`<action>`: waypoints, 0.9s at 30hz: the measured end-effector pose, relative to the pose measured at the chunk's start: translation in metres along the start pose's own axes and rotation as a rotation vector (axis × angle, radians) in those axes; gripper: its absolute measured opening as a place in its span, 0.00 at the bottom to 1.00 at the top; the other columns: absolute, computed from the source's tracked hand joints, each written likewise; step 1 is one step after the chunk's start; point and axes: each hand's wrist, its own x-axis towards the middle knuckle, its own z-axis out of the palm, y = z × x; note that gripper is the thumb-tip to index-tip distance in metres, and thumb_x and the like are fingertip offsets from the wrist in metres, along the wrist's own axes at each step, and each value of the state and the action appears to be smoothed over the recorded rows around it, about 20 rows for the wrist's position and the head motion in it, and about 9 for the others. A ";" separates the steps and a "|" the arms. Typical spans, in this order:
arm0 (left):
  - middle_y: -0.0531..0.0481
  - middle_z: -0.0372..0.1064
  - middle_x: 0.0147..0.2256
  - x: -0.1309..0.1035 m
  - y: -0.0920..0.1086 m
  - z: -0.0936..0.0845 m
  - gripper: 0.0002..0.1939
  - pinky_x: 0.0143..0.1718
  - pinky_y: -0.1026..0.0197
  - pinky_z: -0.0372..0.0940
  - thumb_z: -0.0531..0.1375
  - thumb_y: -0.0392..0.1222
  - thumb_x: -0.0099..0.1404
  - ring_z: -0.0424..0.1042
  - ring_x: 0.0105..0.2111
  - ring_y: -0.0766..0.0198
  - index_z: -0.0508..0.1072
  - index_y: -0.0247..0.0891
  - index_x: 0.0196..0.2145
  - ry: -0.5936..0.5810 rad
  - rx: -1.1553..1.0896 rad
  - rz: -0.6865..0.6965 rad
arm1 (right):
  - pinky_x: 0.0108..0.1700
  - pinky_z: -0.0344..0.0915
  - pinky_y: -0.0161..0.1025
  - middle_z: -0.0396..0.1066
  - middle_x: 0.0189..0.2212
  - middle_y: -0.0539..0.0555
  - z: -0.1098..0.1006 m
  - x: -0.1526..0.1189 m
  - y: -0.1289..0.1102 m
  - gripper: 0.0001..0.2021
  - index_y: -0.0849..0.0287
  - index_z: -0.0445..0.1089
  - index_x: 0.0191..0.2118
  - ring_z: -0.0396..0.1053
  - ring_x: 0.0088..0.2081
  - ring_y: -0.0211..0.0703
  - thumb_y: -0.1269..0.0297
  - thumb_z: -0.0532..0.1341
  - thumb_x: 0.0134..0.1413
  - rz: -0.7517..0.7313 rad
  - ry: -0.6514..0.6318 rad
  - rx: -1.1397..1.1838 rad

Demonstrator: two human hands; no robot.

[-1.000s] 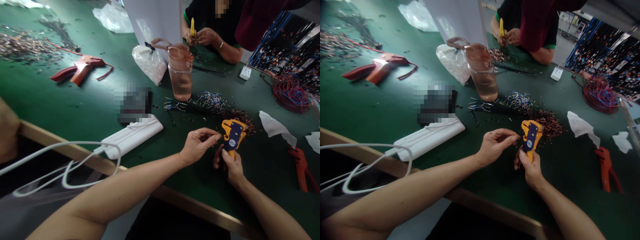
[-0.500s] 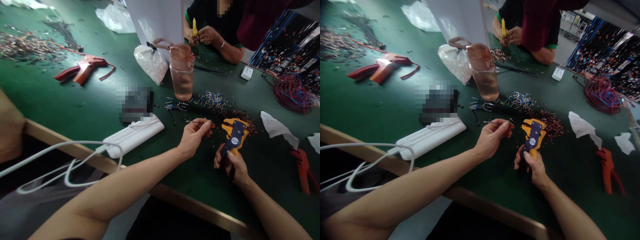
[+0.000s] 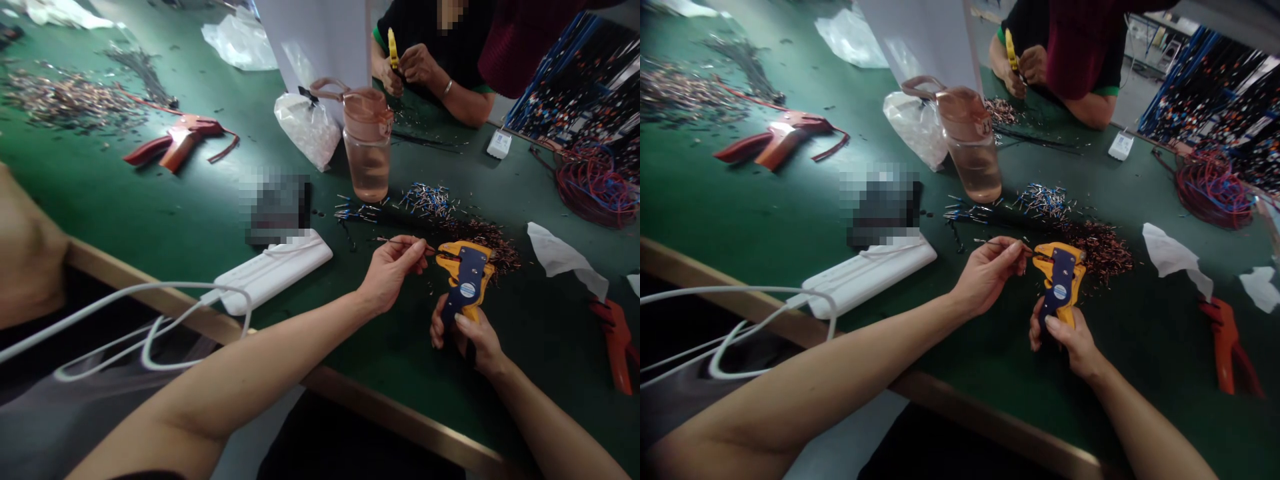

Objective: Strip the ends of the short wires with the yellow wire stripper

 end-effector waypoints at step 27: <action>0.53 0.72 0.24 -0.001 0.000 -0.001 0.13 0.24 0.68 0.61 0.72 0.44 0.48 0.66 0.22 0.73 0.74 0.35 0.25 -0.004 -0.085 -0.134 | 0.40 0.68 0.47 0.72 0.34 0.55 0.000 0.002 -0.002 0.22 0.59 0.70 0.46 0.72 0.34 0.48 0.49 0.65 0.51 -0.043 -0.099 0.010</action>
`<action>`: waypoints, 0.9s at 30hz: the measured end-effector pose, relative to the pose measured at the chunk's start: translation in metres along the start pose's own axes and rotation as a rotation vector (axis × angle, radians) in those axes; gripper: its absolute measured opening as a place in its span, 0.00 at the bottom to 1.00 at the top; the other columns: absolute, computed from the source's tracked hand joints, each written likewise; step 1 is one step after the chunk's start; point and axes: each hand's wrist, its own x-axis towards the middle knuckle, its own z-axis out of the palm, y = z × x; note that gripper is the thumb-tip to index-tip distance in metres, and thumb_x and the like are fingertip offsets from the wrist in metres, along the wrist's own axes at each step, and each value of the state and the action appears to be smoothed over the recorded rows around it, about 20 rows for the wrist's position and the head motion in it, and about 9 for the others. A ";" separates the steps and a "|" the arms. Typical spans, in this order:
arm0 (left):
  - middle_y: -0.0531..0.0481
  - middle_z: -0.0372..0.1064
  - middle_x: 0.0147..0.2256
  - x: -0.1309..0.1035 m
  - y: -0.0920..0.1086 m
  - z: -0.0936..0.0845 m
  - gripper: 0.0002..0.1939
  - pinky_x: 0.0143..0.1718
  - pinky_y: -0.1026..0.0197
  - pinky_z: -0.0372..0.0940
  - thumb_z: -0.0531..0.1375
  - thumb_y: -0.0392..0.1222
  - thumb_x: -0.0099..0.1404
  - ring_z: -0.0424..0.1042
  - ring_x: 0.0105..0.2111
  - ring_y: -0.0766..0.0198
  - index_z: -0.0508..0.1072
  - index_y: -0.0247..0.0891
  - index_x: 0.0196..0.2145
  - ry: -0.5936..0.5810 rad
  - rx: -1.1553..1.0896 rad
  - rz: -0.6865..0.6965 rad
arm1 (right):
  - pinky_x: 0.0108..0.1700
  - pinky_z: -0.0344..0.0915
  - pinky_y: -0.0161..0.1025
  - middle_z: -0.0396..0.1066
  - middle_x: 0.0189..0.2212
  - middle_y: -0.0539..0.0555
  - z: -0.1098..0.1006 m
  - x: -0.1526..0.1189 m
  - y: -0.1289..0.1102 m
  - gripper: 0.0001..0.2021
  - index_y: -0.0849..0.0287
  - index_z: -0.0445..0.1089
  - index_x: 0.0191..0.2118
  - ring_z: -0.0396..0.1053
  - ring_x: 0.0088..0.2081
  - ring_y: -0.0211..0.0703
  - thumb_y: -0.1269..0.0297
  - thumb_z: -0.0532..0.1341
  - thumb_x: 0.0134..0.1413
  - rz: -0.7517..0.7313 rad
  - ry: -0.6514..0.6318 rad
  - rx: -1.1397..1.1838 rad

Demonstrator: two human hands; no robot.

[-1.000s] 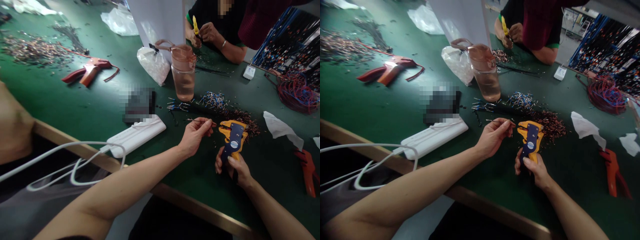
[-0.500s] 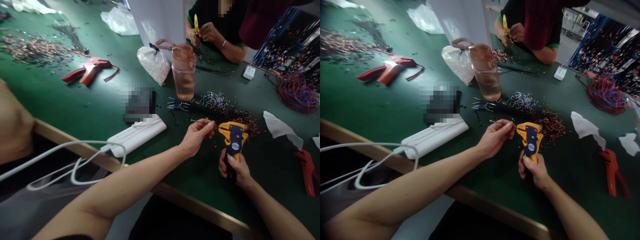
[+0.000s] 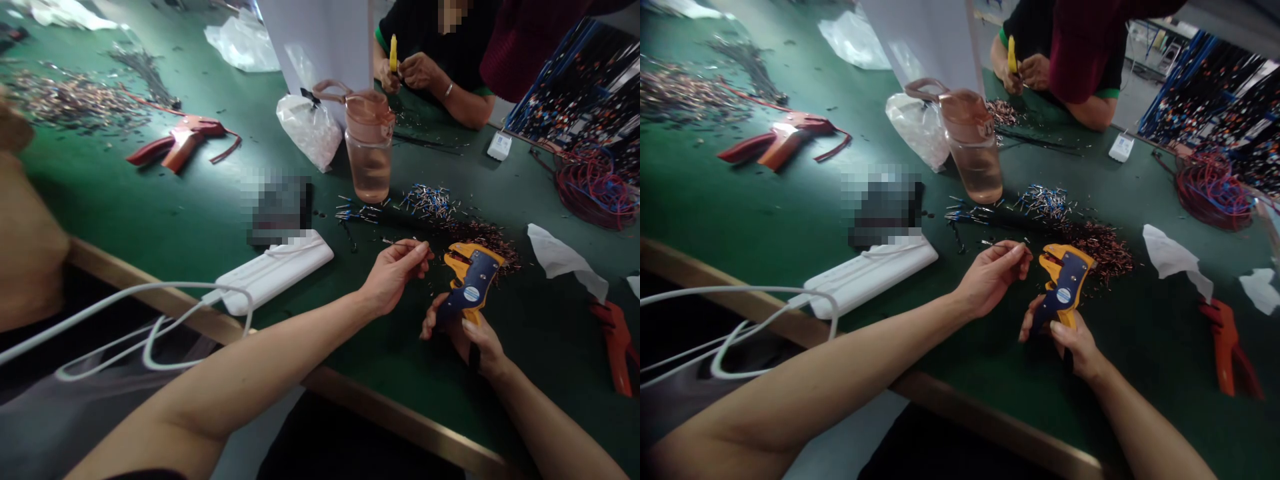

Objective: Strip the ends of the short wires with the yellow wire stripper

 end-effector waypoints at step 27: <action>0.54 0.72 0.24 -0.003 0.002 0.003 0.14 0.24 0.68 0.60 0.72 0.45 0.48 0.66 0.21 0.73 0.74 0.35 0.25 -0.065 0.006 -0.007 | 0.22 0.61 0.35 0.66 0.21 0.48 -0.002 -0.007 0.008 0.13 0.60 0.68 0.36 0.63 0.19 0.36 0.55 0.65 0.54 0.000 0.017 0.019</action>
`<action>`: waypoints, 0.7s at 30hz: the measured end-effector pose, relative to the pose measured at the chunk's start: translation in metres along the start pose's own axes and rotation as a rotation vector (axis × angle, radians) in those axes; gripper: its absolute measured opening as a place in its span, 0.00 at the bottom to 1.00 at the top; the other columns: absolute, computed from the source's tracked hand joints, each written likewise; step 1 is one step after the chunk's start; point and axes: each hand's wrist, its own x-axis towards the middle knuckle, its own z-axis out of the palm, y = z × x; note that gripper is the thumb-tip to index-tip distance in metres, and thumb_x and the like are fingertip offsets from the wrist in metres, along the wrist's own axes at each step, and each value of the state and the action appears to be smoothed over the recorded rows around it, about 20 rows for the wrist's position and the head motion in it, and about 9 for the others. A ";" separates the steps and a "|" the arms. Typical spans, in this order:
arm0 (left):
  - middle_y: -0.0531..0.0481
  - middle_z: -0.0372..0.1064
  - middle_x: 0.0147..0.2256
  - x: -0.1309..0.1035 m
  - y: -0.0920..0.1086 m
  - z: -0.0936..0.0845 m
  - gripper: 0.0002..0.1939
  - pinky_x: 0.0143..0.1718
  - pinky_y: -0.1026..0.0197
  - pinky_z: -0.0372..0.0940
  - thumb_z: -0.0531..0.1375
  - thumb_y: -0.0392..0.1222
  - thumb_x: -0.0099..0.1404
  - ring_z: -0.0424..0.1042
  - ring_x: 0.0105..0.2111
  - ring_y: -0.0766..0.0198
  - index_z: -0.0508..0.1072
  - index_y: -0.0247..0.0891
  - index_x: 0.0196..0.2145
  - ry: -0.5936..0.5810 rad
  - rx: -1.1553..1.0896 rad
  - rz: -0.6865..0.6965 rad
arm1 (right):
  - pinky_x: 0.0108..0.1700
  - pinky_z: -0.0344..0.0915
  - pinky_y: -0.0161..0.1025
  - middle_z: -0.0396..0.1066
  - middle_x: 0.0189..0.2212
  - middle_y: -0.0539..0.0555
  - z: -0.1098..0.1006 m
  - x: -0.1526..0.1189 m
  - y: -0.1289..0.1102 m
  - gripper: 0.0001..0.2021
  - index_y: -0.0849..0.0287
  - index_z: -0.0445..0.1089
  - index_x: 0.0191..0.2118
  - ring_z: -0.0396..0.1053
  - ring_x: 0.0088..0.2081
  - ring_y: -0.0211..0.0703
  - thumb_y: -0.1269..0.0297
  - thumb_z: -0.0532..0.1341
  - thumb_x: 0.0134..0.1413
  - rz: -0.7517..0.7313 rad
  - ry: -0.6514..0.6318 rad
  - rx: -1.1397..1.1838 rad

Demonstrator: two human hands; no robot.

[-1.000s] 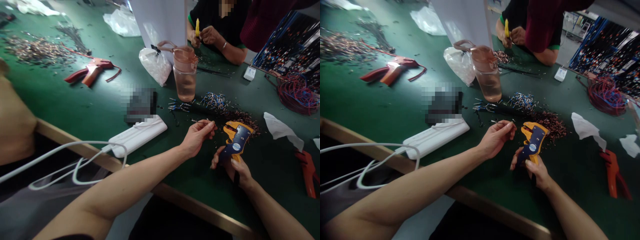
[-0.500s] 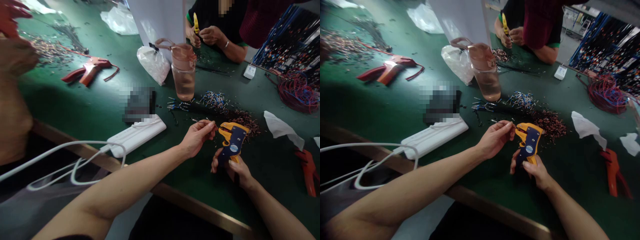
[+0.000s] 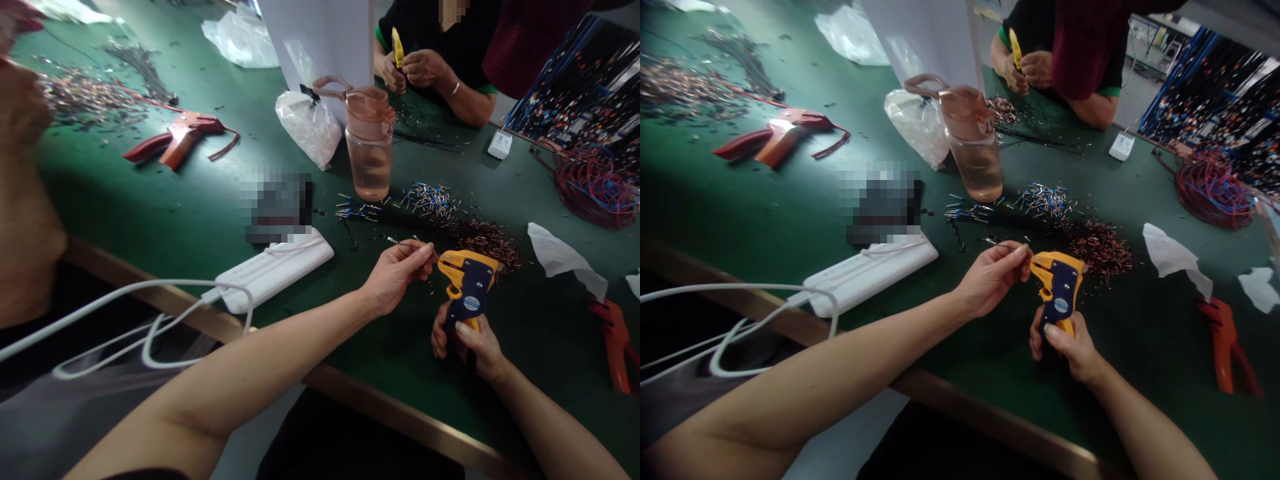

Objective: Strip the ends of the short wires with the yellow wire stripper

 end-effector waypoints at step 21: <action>0.51 0.76 0.24 -0.002 -0.008 -0.001 0.13 0.25 0.67 0.66 0.73 0.45 0.44 0.70 0.21 0.70 0.78 0.35 0.26 0.146 0.255 0.118 | 0.43 0.71 0.50 0.73 0.33 0.53 0.013 0.010 0.003 0.15 0.55 0.70 0.45 0.74 0.35 0.49 0.53 0.63 0.56 -0.086 0.197 0.070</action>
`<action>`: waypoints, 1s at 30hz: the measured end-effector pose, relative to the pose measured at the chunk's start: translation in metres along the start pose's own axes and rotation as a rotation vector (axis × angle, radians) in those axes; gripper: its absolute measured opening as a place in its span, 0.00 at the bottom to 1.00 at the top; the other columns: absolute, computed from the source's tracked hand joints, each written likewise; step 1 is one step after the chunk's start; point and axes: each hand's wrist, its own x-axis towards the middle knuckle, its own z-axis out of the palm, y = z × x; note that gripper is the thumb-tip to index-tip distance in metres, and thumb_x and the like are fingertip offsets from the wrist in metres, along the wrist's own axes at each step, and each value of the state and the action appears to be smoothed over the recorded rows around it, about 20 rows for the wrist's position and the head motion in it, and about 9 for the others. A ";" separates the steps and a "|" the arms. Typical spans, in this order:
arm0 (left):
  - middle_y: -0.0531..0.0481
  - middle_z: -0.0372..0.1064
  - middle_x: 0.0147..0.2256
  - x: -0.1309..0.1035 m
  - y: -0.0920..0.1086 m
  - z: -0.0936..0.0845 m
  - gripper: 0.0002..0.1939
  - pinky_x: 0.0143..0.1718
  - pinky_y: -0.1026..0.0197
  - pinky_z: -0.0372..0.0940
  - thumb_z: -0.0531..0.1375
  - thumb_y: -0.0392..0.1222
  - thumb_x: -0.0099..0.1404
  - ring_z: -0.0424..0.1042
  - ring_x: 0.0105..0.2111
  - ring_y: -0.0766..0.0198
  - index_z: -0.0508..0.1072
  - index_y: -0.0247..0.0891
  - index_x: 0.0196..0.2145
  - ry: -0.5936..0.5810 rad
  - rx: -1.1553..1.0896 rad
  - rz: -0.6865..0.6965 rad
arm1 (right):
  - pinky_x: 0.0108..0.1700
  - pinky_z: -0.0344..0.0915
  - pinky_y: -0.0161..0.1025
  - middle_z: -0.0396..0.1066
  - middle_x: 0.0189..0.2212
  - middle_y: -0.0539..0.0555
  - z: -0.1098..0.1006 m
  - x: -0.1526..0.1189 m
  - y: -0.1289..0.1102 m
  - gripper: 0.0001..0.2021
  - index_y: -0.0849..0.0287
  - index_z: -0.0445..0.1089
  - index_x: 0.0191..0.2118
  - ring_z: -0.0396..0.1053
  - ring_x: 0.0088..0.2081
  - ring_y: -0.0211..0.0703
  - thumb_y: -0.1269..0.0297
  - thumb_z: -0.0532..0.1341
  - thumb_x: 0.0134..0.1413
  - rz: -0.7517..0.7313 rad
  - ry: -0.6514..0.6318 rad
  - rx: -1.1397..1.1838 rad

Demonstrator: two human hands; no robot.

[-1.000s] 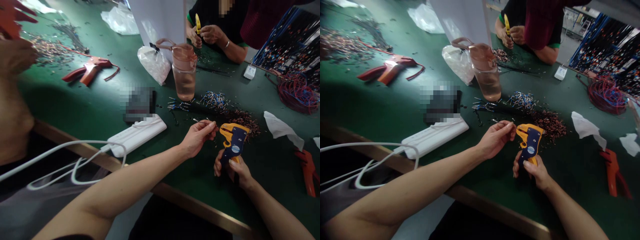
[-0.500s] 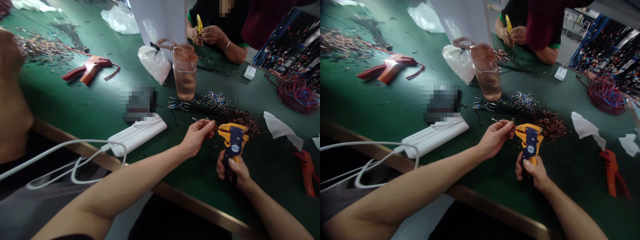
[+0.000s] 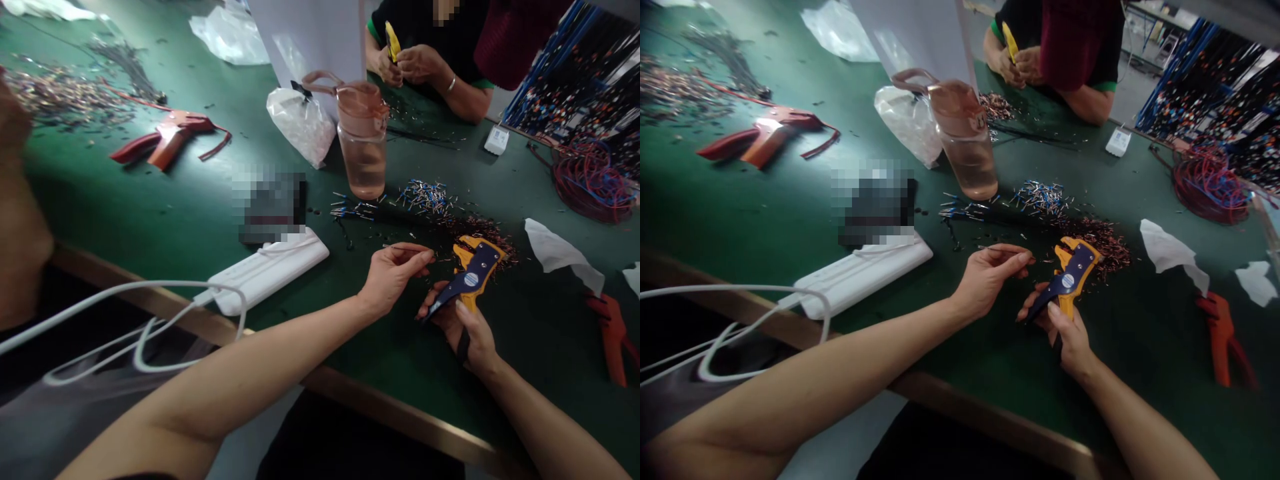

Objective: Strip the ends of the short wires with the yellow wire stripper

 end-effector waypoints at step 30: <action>0.48 0.75 0.24 -0.017 0.005 0.000 0.05 0.18 0.64 0.65 0.69 0.41 0.51 0.71 0.21 0.65 0.80 0.39 0.26 -0.170 0.201 0.114 | 0.41 0.66 0.46 0.72 0.34 0.54 0.000 -0.005 0.002 0.12 0.56 0.71 0.37 0.70 0.37 0.50 0.52 0.59 0.60 -0.052 0.011 -0.356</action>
